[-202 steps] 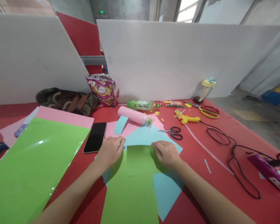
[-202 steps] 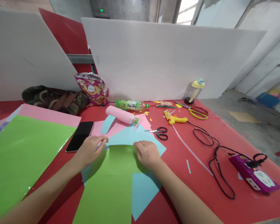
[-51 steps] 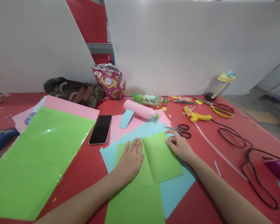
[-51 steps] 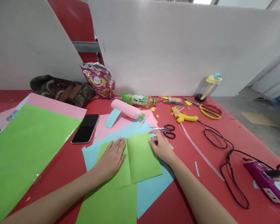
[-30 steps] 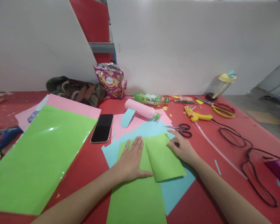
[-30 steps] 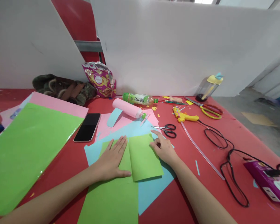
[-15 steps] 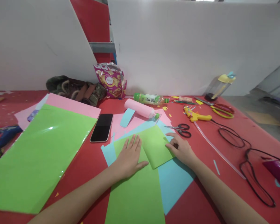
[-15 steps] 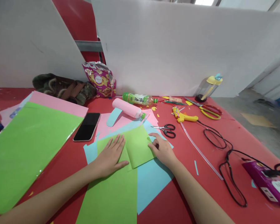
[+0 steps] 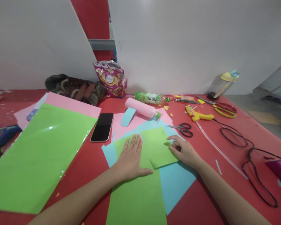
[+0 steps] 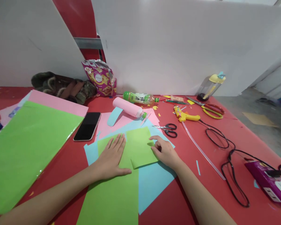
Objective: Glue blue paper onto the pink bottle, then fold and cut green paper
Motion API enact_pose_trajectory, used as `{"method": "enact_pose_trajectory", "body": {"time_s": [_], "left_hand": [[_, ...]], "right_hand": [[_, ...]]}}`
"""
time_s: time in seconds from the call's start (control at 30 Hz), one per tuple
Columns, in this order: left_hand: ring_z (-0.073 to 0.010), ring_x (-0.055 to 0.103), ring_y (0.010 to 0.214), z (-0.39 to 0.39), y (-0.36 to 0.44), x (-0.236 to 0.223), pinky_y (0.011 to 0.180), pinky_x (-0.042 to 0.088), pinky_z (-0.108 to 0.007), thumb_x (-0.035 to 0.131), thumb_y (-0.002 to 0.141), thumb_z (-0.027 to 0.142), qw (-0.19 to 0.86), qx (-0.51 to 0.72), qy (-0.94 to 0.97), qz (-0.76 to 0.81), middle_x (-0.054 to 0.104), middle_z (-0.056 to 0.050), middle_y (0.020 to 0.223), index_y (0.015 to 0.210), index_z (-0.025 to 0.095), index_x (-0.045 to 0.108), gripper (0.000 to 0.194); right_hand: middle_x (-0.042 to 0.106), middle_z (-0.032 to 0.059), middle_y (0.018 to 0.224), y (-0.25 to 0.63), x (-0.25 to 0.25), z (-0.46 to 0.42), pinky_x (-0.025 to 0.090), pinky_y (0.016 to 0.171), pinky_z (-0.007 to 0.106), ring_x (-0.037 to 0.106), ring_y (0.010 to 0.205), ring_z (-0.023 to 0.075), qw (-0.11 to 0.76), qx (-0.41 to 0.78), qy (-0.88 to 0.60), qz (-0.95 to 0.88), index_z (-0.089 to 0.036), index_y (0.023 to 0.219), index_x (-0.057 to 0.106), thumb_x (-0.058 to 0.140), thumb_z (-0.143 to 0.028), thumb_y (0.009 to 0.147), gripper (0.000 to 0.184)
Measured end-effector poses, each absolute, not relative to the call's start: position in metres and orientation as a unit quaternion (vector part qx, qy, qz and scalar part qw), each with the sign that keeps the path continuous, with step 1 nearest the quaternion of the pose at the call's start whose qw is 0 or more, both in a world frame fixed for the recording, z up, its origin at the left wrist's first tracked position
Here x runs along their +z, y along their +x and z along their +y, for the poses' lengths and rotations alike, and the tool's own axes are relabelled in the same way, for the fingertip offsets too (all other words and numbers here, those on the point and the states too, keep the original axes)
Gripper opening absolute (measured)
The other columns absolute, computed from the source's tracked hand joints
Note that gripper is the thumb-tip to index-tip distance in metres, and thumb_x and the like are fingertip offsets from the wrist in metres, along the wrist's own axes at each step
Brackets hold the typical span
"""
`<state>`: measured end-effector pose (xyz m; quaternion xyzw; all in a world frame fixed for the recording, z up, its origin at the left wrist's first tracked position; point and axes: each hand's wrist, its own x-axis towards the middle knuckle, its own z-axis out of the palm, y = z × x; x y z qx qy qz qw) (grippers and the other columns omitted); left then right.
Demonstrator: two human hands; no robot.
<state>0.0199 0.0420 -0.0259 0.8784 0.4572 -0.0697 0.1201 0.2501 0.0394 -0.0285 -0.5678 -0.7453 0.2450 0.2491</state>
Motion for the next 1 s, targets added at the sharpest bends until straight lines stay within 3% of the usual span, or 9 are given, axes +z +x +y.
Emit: {"method": "enact_pose_trajectory", "body": {"time_s": [0.3,0.57,0.77,0.9,1.0], "left_hand": [[-0.0304,-0.006,0.127,0.042,0.019,-0.028,0.103,0.003,-0.047,0.030,0.060,0.074,0.126,-0.065,0.880,0.452,0.000,-0.019,0.139,0.131,-0.002,0.009,0.107],[-0.0299,-0.008,0.126,0.042,0.018,-0.029,0.103,0.003,-0.046,0.031,0.060,0.074,0.120,-0.054,0.881,0.455,-0.004,-0.018,0.139,0.132,-0.001,0.007,0.106],[-0.0294,-0.008,0.126,0.042,0.019,-0.028,0.103,0.002,-0.046,0.033,0.060,0.072,0.131,-0.066,0.878,0.455,-0.006,-0.020,0.138,0.132,-0.002,0.006,0.106],[-0.0302,-0.009,0.126,0.041,0.019,-0.025,0.102,0.002,-0.046,0.035,0.061,0.071,0.138,-0.067,0.877,0.454,-0.006,-0.020,0.138,0.132,-0.001,0.006,0.106],[-0.0312,-0.009,0.126,0.041,0.019,-0.023,0.102,0.001,-0.046,0.035,0.061,0.070,0.146,-0.069,0.877,0.452,-0.006,-0.020,0.138,0.132,-0.001,0.006,0.104]], "right_hand": [[0.036,-0.0088,0.052,0.263,-0.022,0.038,0.034,0.053,0.021,0.039,0.049,0.0097,0.240,0.380,-0.549,-0.704,-0.017,0.111,0.035,0.050,-0.025,0.072,0.042],[0.027,-0.0094,0.050,0.266,-0.012,0.037,0.026,0.046,0.020,0.030,0.046,0.0084,0.166,0.395,-0.519,-0.740,-0.018,0.104,0.044,0.045,-0.019,0.074,0.031],[0.022,-0.0094,0.049,0.272,-0.008,0.038,0.025,0.043,0.019,0.026,0.043,0.0080,0.170,0.377,-0.521,-0.747,-0.018,0.097,0.049,0.044,-0.018,0.074,0.024],[0.042,-0.0054,0.050,0.275,-0.011,0.039,0.033,0.046,0.021,0.040,0.046,0.0098,0.210,0.333,-0.533,-0.749,-0.017,0.090,0.055,0.046,-0.021,0.072,0.020],[0.058,0.0017,0.063,0.273,-0.014,0.040,0.040,0.052,0.024,0.051,0.054,0.0129,0.240,0.288,-0.551,-0.746,-0.017,0.080,0.059,0.044,-0.021,0.072,0.017]]}}
